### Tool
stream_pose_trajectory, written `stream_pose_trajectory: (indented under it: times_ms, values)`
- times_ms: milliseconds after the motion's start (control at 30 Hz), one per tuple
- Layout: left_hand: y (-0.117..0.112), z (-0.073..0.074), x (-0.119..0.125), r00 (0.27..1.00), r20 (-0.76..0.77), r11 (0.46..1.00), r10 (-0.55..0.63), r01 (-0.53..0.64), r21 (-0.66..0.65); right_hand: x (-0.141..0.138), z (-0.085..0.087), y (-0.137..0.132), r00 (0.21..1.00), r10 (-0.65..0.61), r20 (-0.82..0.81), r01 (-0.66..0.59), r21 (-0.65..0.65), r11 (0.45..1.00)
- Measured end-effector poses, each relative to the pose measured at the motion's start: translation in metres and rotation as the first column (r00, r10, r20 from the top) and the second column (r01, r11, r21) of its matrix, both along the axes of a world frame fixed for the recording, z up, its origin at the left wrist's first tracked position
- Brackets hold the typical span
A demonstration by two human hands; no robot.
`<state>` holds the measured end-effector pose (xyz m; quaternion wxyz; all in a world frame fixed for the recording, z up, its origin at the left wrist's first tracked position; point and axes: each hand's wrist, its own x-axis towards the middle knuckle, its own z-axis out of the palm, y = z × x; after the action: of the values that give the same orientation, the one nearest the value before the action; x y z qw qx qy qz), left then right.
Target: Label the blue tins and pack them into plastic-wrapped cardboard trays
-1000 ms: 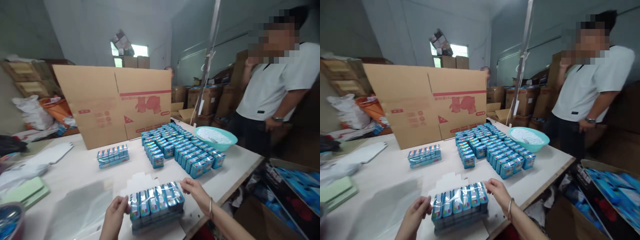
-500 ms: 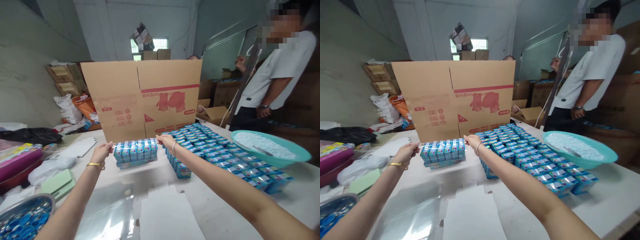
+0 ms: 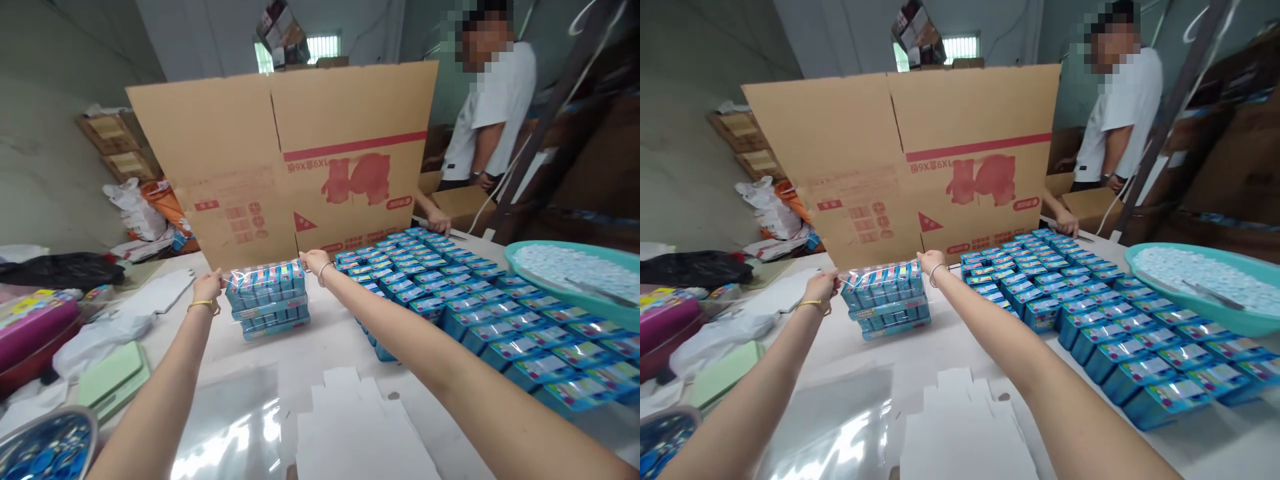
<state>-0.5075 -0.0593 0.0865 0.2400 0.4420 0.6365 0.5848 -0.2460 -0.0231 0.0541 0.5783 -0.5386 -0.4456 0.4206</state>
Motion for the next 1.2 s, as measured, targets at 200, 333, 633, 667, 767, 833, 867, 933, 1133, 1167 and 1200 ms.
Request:
stream_pose_trajectory:
  times_ms: [200,333,633,667,767,833,867,933,1133,1167,1200]
  values:
    - [-0.005,0.001,0.005,0.999,0.027,1.000,0.024,-0.023,-0.022,0.001,-0.003,-0.001,1.000,-0.001,0.020,0.001,0.033,0.999]
    - [-0.006,0.003,0.009,1.000,-0.017,1.000,0.019,-0.019,-0.005,0.000,-0.004,-0.002,0.996,-0.011,0.089,0.004,0.074,0.997]
    - [-0.065,-0.003,0.020,0.805,-0.593,0.999,-0.009,0.032,0.029,0.055,-0.022,-0.097,0.689,-0.121,0.715,-0.174,0.325,0.930]
    - [-0.088,-0.013,0.028,0.701,-0.708,0.986,-0.092,0.164,0.035,0.068,-0.034,-0.129,0.615,-0.075,0.785,-0.305,0.325,0.895]
    - [-0.185,-0.053,0.061,0.416,-0.752,0.795,-0.512,0.560,-0.232,0.108,-0.076,-0.244,0.436,0.164,0.885,-0.640,0.177,0.748]
    - [-0.263,-0.084,0.088,0.224,-0.647,0.595,-0.728,0.676,-0.435,0.134,-0.101,-0.322,0.354,0.274,0.894,-0.685,0.048,0.727]
    - [-0.300,-0.100,0.101,0.138,-0.601,0.510,-0.787,0.693,-0.509,0.146,-0.112,-0.356,0.314,0.320,0.894,-0.686,-0.019,0.727]
    - [-0.363,-0.129,0.125,0.037,-0.558,0.419,-0.829,0.701,-0.576,0.166,-0.129,-0.410,0.264,0.380,0.886,-0.660,-0.122,0.742]
    - [-0.441,-0.173,0.163,0.138,-0.582,0.504,-0.801,0.680,-0.532,0.184,-0.154,-0.474,0.184,0.451,0.873,-0.614,-0.256,0.747]
    - [-0.443,-0.174,0.165,0.160,-0.579,0.512,-0.799,0.685,-0.518,0.183,-0.156,-0.477,0.177,0.437,0.882,-0.601,-0.255,0.757]
    - [-0.444,-0.174,0.166,0.175,-0.570,0.511,-0.803,0.694,-0.507,0.183,-0.158,-0.478,0.170,0.420,0.891,-0.590,-0.250,0.768]
